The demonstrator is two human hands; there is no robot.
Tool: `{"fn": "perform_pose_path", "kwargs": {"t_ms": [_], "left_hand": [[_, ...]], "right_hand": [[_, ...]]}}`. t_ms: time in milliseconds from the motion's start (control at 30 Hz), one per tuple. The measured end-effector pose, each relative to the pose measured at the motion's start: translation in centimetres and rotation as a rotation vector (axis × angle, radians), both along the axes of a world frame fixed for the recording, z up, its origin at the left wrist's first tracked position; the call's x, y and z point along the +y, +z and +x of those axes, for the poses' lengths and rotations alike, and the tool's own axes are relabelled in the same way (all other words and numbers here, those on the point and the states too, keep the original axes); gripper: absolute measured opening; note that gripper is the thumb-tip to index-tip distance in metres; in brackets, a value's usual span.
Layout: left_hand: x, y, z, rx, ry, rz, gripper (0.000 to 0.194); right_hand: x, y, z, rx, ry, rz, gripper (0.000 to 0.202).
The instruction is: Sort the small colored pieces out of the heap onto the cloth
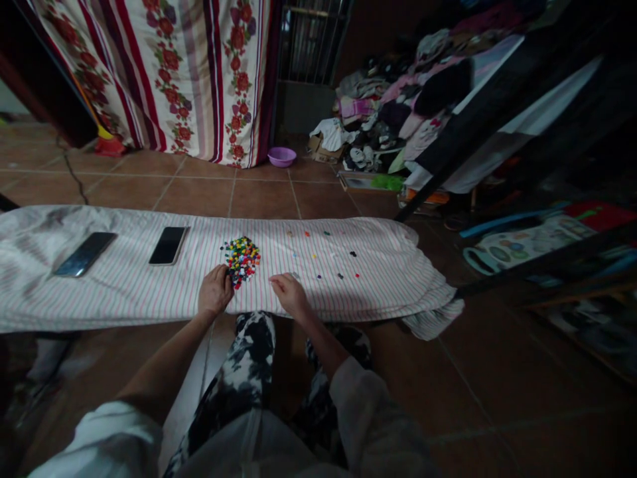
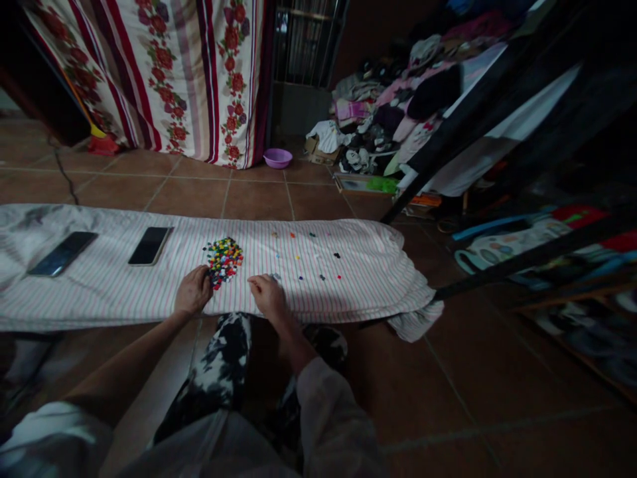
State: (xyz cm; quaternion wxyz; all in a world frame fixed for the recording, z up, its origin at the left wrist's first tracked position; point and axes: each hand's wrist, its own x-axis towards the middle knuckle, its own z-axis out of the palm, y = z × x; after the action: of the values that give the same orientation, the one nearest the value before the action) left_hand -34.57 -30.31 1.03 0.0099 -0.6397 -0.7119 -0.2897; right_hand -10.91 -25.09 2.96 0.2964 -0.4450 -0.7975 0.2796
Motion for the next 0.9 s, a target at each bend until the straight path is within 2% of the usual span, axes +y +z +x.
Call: {"fn": "perform_pose_path", "kwargs": {"t_ms": [167,367,467,700,900], "left_hand": [[-0.1,-0.2,-0.1,-0.029,0.040,0.015,0.036],[-0.2,-0.5,0.0,-0.022,0.128,0.025,0.034],[-0.1,-0.6,0.1,-0.010,0.124,0.047,0.033],[0.1,-0.9,0.1,0.018,0.120,0.079,0.030],[0.0,-0.9,0.1,0.052,0.115,0.072,0.030]], "right_hand": [[-0.7,0.2,-4.4,-0.079,0.089,-0.041,0.021],[-0.5,0.4,-7.4,-0.207,0.001,-0.039,0.021],[-0.4,0.8,-7.9,-0.289,-0.031,-0.049,0.020],[-0.6,2.0,-8.4,-0.436,0.001,-0.053,0.021],[-0.8,2.0,-8.4,-0.407,0.008,-0.036,0.018]]}}
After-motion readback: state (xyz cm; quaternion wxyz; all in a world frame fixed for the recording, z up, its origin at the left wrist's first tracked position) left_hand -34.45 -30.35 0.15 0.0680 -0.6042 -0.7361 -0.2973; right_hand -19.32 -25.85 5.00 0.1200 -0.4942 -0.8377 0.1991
